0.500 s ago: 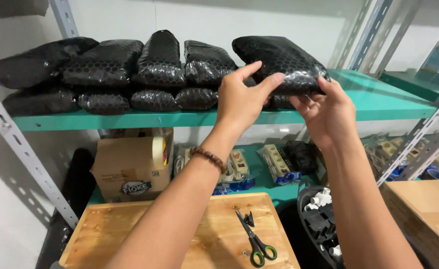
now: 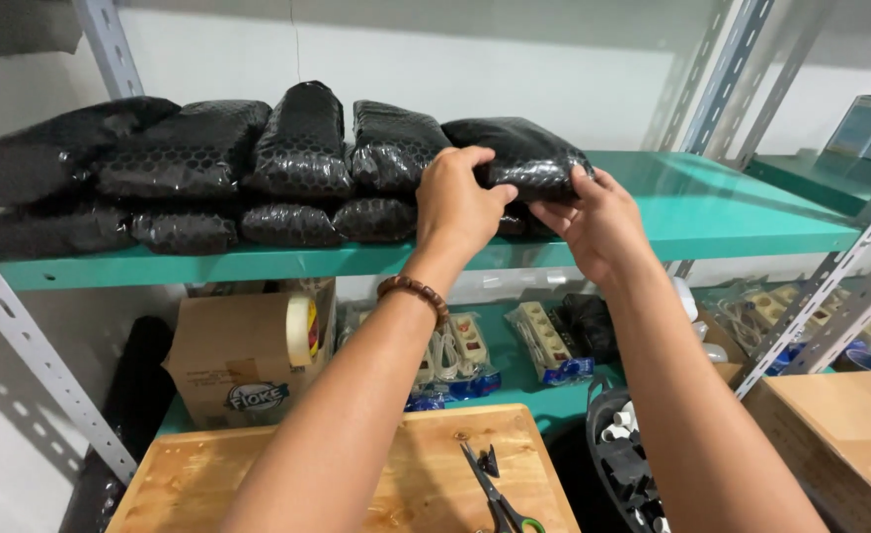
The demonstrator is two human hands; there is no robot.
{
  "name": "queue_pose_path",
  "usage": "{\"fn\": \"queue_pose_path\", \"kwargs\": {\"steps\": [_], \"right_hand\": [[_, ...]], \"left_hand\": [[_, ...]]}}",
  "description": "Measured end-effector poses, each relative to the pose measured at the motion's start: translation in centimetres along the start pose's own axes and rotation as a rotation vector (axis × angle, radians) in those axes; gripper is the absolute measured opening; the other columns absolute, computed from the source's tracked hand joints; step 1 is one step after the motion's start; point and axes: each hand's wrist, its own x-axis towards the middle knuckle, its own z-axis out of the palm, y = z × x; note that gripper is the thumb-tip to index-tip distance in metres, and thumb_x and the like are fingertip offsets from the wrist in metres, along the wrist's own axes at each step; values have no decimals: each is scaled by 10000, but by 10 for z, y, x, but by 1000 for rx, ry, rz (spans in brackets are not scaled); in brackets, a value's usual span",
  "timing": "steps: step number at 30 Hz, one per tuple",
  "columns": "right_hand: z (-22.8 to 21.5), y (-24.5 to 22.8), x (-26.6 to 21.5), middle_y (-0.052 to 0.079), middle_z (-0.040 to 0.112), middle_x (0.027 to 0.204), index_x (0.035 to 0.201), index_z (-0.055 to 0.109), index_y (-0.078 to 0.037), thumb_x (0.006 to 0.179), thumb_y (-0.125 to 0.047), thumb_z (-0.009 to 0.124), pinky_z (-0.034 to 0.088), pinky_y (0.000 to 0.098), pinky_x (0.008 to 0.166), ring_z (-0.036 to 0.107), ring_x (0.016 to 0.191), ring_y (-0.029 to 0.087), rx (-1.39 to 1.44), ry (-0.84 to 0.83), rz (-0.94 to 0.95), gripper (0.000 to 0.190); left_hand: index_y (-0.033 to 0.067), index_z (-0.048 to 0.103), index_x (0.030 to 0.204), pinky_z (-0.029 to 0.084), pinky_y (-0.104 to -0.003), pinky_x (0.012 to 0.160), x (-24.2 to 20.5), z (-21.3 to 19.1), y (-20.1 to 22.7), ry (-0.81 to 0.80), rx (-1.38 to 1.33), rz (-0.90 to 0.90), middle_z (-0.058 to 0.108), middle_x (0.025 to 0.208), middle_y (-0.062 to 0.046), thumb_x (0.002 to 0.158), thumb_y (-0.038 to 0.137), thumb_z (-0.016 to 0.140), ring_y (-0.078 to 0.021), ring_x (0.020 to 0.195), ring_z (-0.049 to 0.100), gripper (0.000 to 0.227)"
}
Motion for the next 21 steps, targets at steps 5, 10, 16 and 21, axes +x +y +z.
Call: {"fn": "queue_pose_path", "kwargs": {"steps": [5,10,16,21], "right_hand": [[5,2,-4,236,630,1078,1369,581,-103,1005,-360,679,678,525,788,771,800,382,-314,33,-73,456],[10,2,-9,158,621,963,1382,596,-113,977,-364,743,662,354,487,711,568,233,-620,160,-234,499],[15,-4,-17,122,749,1022,1260,724,-150,982,-395,696,622,319,489,718,653,176,-815,139,-349,371],[8,-8,-20,96,753,1018,1386,661,-208,930,-366,680,608,377,706,744,823,205,-993,75,-323,483]], "left_hand": [[83,728,1231,572,-454,987,-5,-9,1,-27,51,37,673,1221,-81,800,159,828,-313,1204,650,448],[121,730,1240,563,-527,975,-4,-12,-3,-82,180,69,618,1372,-93,839,199,802,-375,1210,642,415],[106,713,1269,566,-579,944,0,-13,-7,-91,318,156,586,1430,-153,864,216,783,-457,1163,651,425],[84,653,1292,596,-571,855,7,-13,-9,-88,482,241,682,1213,-115,851,268,793,-434,1011,710,498]]}}
